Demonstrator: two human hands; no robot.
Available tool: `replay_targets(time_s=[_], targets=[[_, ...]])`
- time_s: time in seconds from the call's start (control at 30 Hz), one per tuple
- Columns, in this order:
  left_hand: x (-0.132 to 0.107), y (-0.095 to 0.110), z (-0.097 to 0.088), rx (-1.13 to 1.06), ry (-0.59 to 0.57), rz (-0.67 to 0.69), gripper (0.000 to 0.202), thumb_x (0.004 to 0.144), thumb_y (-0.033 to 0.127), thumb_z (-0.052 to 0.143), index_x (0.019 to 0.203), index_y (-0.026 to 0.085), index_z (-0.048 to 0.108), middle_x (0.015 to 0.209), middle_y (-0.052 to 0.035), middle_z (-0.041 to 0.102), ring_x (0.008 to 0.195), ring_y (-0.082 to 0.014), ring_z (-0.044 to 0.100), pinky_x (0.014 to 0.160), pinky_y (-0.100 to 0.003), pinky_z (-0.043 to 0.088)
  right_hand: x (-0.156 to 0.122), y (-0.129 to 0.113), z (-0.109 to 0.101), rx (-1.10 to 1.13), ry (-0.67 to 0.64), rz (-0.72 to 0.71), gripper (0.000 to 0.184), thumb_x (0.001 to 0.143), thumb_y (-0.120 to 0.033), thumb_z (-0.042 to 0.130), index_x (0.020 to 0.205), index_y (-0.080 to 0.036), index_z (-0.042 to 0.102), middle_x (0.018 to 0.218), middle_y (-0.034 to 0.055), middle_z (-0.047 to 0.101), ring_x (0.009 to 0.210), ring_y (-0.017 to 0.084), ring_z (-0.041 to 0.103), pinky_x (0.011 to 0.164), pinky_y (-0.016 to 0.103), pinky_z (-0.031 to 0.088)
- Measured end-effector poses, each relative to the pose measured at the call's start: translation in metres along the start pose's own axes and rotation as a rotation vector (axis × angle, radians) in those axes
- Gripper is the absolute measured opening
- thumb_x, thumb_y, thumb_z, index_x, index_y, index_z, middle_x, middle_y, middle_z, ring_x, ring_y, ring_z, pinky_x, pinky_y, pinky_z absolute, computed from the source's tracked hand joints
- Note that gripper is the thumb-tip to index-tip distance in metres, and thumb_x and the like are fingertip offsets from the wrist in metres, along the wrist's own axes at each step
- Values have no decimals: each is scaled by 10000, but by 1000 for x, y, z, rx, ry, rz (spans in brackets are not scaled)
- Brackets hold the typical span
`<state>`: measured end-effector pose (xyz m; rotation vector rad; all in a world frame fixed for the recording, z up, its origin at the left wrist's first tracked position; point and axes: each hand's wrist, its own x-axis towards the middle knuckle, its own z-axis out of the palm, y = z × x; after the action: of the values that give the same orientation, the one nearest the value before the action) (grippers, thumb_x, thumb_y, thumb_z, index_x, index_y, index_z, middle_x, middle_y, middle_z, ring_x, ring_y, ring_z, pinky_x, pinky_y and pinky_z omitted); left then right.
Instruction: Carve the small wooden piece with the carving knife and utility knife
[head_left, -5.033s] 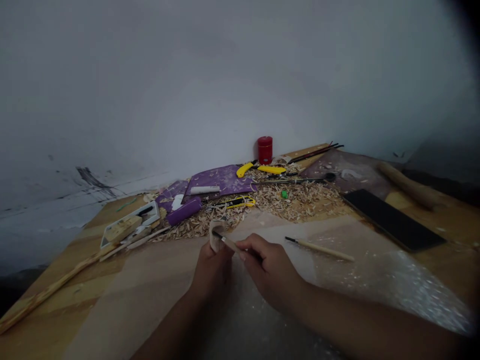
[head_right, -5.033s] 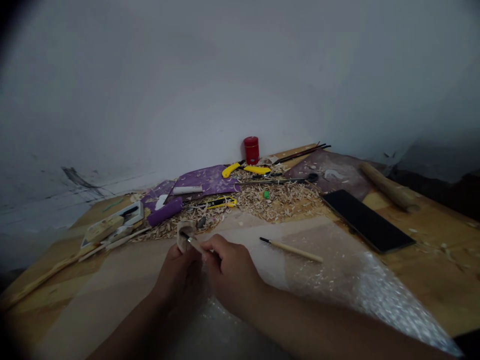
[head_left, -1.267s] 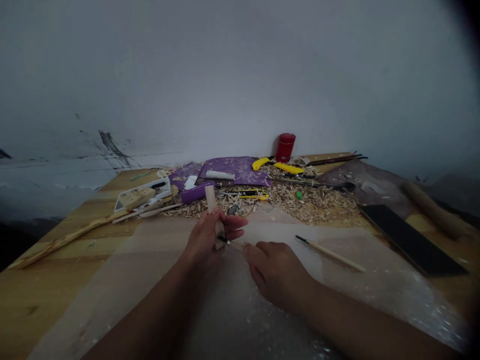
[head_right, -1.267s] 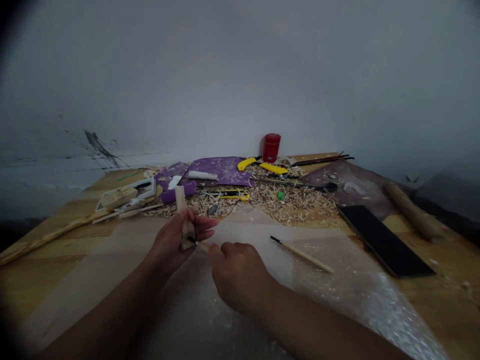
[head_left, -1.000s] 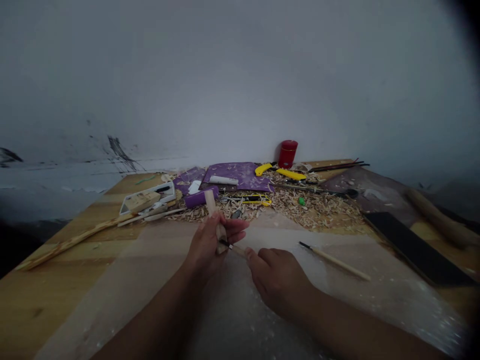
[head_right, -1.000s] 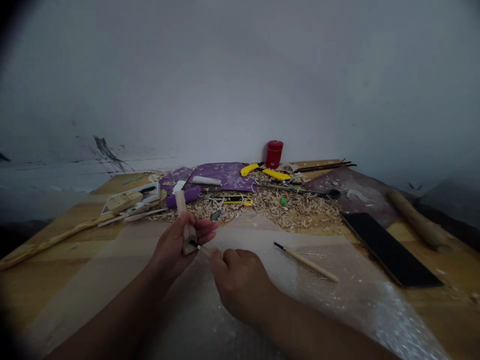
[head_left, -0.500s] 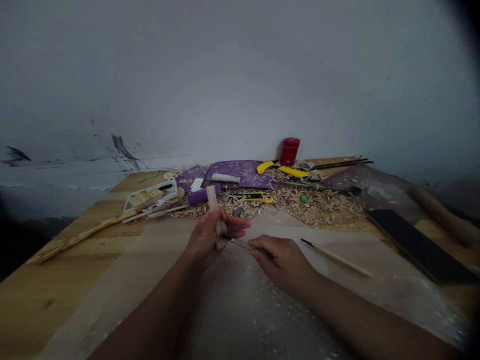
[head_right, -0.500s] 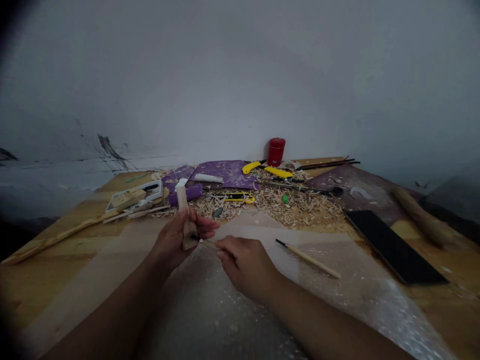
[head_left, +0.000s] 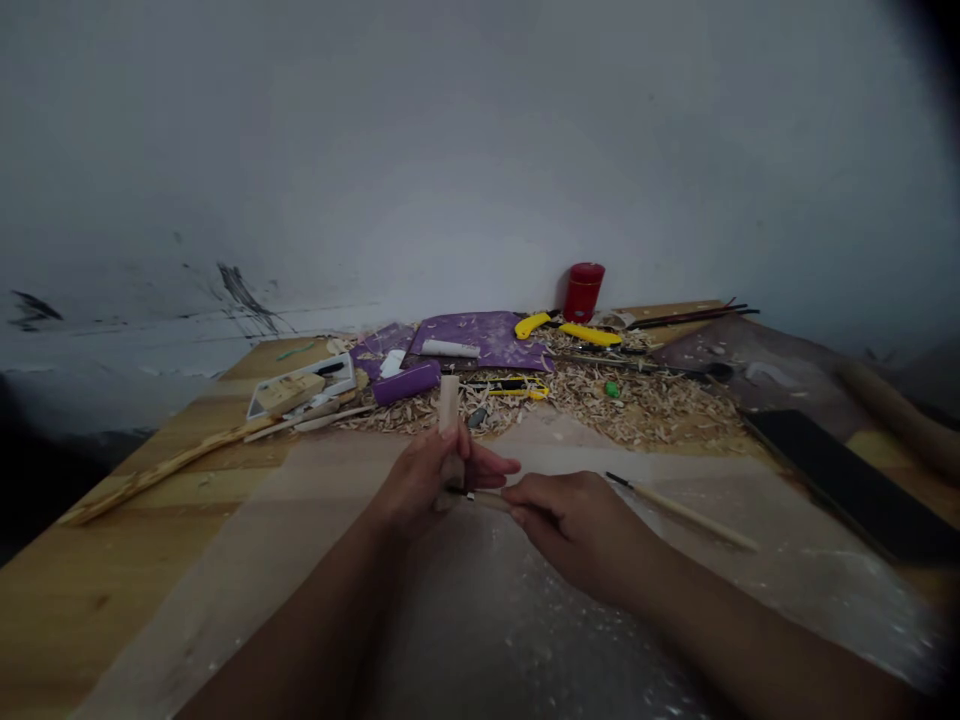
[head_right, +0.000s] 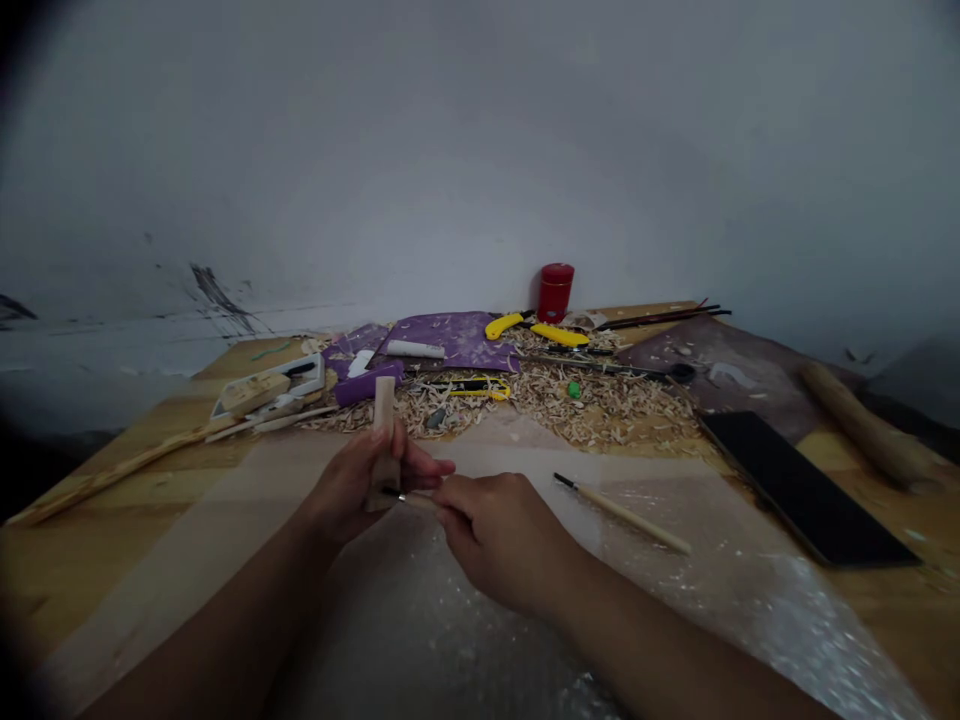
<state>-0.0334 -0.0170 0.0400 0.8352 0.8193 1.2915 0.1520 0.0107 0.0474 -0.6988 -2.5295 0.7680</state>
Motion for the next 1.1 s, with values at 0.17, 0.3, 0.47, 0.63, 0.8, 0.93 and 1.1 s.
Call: replay_targets(time_s=[0.17,0.3,0.47,0.63,0.8,0.93,1.1], targets=[[2,-1,7,-96,112,64,228,828,348,439,676,178,448,703,-66,702,875,-276,646,848,-485,430,-1,-5,12,-89,51,-3,142,822,-148,412,761,-194,532,666,-4,595,608,125,549,575,216,342],[3,0,11,-185,193,105,241,835,342,423,660,177,444,668,-55,698,845,-260,656,853,-483,430,-3,-5,23,-134,104,-22,161,826,-151,396,820,-183,553,682,20,600,622,145,549,584,235,350],[6,0,11,-234,337,156,241,838,339,414,665,177,450,683,-71,700,837,-247,659,846,-454,442,-3,-4,38,-94,196,-33,193,832,-154,392,922,-163,563,756,51,624,661,168,565,624,264,386],[4,5,7,-254,320,199,239,833,346,422,666,178,455,710,-84,704,876,-258,648,857,-468,431,1,-3,36,83,218,1,184,835,-141,413,931,-191,561,769,9,629,677,135,579,624,228,402],[1,10,0,-159,273,175,221,834,311,416,669,173,469,727,-79,708,874,-257,649,856,-475,427,0,7,12,87,223,-3,186,823,-176,464,938,-216,605,772,-7,660,659,122,599,606,214,414],[2,7,-1,-102,271,126,216,830,309,423,669,171,465,729,-90,712,861,-263,652,845,-480,428,-1,12,5,-51,238,-108,230,806,-158,481,985,-213,613,794,19,655,684,133,588,637,229,409],[4,3,2,-45,270,82,212,808,337,458,675,173,454,736,-100,714,826,-266,659,832,-458,437,-2,9,10,-269,206,-139,228,832,-182,452,1004,-208,599,687,14,587,608,128,524,571,227,348]])
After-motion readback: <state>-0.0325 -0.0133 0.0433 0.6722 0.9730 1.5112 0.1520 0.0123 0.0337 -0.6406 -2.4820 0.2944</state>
